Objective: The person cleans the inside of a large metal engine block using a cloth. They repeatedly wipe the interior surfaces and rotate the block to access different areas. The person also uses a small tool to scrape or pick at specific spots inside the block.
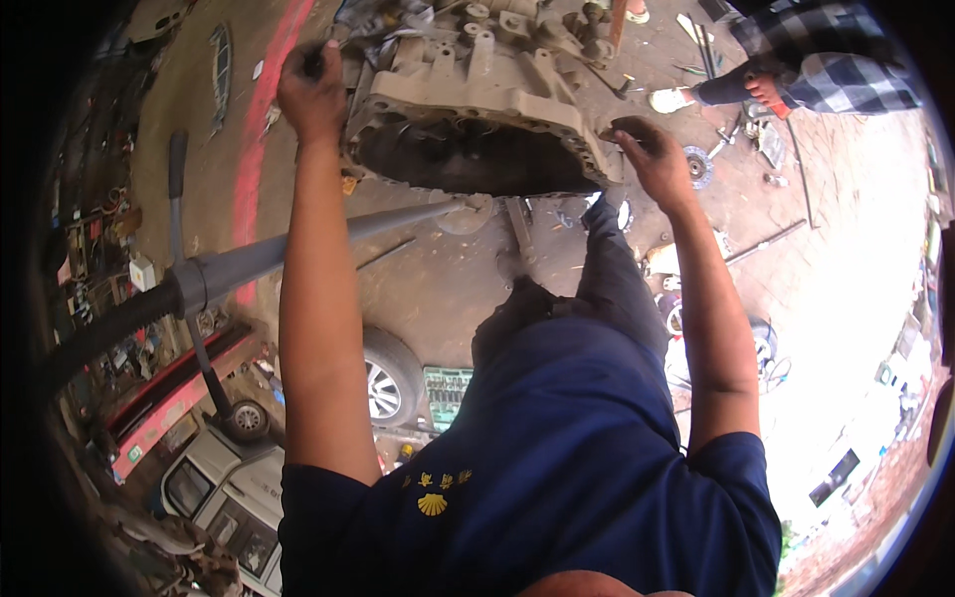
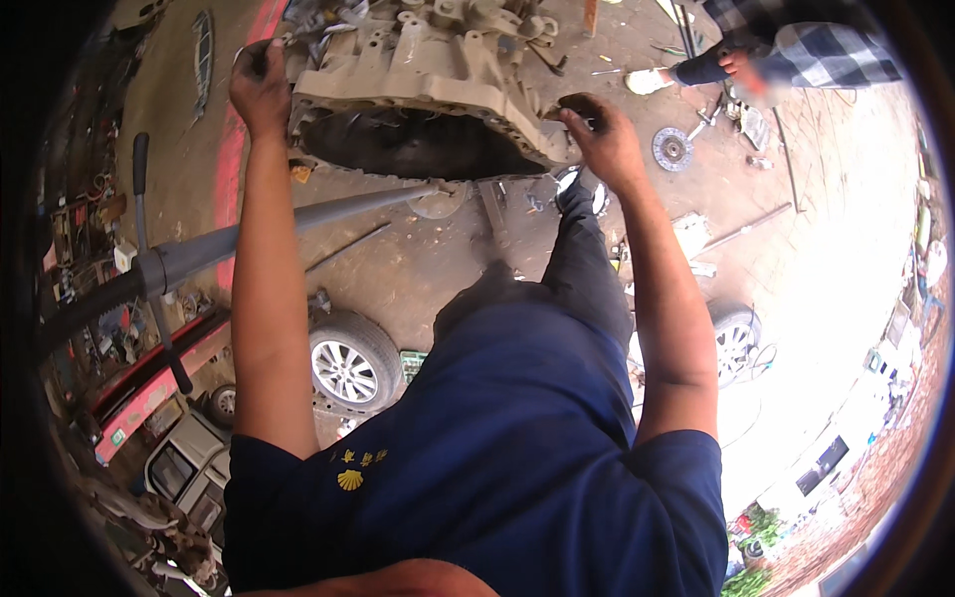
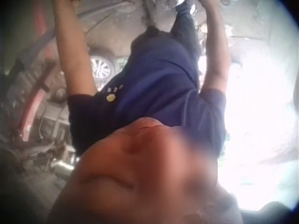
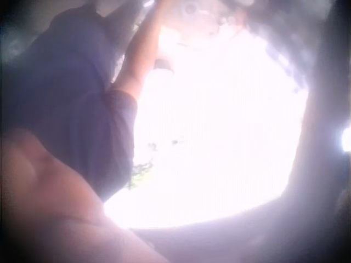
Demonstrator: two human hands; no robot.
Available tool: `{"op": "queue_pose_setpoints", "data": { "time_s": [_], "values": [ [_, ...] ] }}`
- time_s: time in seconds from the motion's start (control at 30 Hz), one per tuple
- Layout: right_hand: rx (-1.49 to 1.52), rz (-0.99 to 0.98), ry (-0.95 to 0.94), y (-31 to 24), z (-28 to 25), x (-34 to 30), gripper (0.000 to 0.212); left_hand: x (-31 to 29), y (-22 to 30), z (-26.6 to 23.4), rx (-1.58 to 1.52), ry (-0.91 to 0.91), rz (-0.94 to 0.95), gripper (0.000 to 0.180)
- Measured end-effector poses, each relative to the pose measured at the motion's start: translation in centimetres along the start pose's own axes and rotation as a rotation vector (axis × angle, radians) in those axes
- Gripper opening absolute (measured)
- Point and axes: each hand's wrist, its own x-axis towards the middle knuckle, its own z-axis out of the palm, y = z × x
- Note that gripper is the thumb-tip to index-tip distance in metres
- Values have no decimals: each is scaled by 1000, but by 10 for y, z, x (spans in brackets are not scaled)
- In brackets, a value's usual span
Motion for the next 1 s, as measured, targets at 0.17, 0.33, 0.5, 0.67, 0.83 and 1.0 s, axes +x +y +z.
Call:
{"op": "queue_pose_setpoints", "data": {
  "time_s": [0.17, 0.33, 0.5, 0.67, 0.83, 1.0],
  "values": [
    [54, 95, -89, 10, -3, 13, 32, -1, 8, 2, 17, -19, 43, 27],
    [254, 301, -121, -11, -1, 0, 30, 2, -13, 5, -38, 18, -33, 17],
    [460, 285, -179, 20, -2, 24, 30, 4, -13, 18, -180, 36, -53, 11],
    [449, 326, -323, 20, -13, 21, 34, 2, -7, 9, -103, 12, -59, 11],
    [421, 298, -306, 18, -14, 31, 32, 2, -1, 10, -111, 7, -15, 12],
    [440, 321, -307, 21, -13, 33, 30, 0, 3, 10, -96, 10, -17, 13]
  ]
}}
